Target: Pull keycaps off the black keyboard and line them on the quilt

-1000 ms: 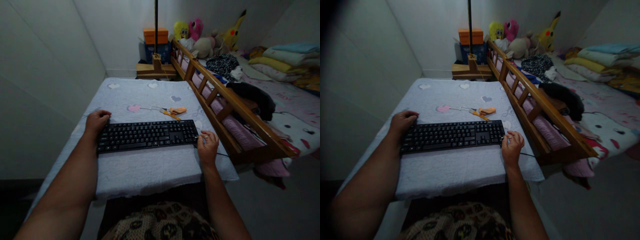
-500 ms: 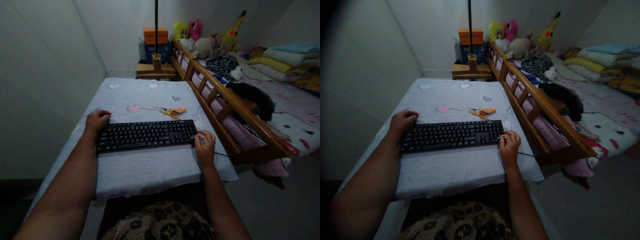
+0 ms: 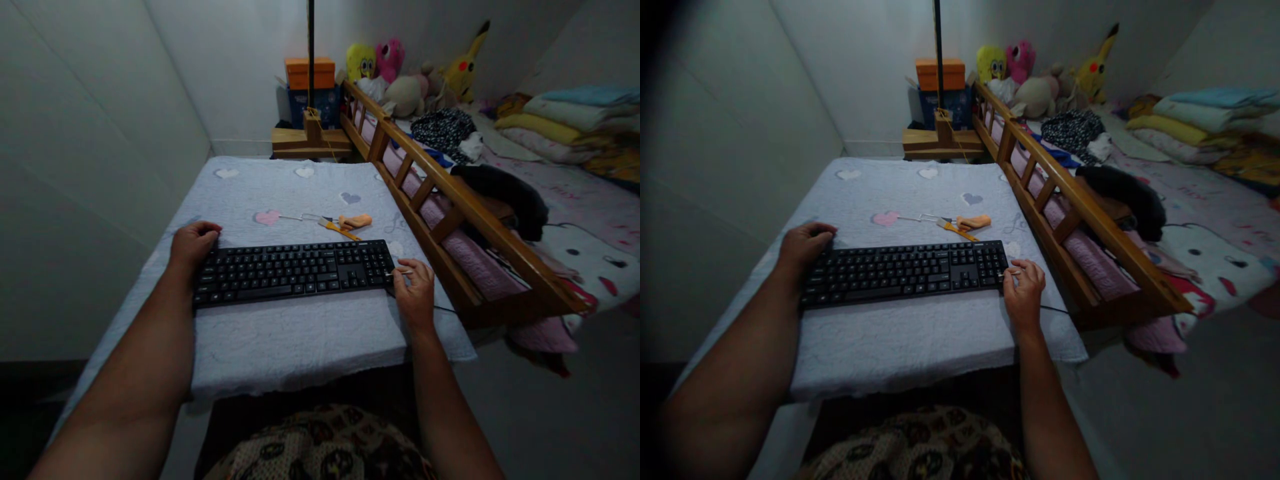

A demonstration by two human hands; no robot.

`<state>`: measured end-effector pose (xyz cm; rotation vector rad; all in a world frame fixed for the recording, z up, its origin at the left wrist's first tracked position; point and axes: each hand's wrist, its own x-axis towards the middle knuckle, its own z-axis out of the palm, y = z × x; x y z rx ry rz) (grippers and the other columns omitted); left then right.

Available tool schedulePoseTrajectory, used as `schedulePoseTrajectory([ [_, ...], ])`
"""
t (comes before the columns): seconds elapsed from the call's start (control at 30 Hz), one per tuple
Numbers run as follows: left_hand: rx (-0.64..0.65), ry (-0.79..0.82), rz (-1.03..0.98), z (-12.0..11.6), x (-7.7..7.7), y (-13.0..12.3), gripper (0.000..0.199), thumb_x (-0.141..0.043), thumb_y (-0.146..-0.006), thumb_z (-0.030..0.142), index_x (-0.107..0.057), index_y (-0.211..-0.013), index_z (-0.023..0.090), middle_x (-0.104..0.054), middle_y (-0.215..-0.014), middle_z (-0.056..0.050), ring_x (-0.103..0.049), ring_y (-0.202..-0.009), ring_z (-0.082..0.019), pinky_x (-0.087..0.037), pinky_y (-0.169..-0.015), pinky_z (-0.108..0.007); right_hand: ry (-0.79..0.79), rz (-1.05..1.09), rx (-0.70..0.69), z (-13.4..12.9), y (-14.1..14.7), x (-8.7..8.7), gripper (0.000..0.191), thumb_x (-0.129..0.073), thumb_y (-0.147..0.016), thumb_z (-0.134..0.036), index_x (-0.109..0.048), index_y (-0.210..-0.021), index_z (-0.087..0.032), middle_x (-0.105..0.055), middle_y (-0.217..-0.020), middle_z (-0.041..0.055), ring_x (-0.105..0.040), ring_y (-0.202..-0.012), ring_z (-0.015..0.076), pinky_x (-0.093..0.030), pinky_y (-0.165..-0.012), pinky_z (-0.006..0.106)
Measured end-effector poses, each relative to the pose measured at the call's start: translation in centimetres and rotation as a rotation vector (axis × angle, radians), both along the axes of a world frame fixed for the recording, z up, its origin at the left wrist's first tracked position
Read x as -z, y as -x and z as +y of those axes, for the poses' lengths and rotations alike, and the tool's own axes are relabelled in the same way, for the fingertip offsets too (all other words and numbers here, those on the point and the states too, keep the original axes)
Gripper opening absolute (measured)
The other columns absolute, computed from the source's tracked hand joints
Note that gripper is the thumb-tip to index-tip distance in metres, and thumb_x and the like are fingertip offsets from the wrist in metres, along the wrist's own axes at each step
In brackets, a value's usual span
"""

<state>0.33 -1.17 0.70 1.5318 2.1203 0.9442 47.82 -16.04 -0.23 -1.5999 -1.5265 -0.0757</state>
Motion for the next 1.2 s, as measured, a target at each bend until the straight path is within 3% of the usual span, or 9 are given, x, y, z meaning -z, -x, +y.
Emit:
schedulePoseTrajectory([
  [1.2, 0.021, 0.031, -0.002, -0.4, -0.49, -0.27, 0.044, -0.058, -0.065, 0.036, -0.074, -0.1, 0.014, -0.069, -0.086, -0.004, -0.058, -0.077, -0.02, -0.05, -0.084, -0.036, -0.046, -0.004, 0.003, -0.41, -0.57, 0.41, 0.015, -0.058, -0.089, -0.025, -0.068, -0.079, -0.022, -0.071, -0.104, 0.0087, -0.055, -0.116, 0.0285, -0.04, -0.107, 0.054],
])
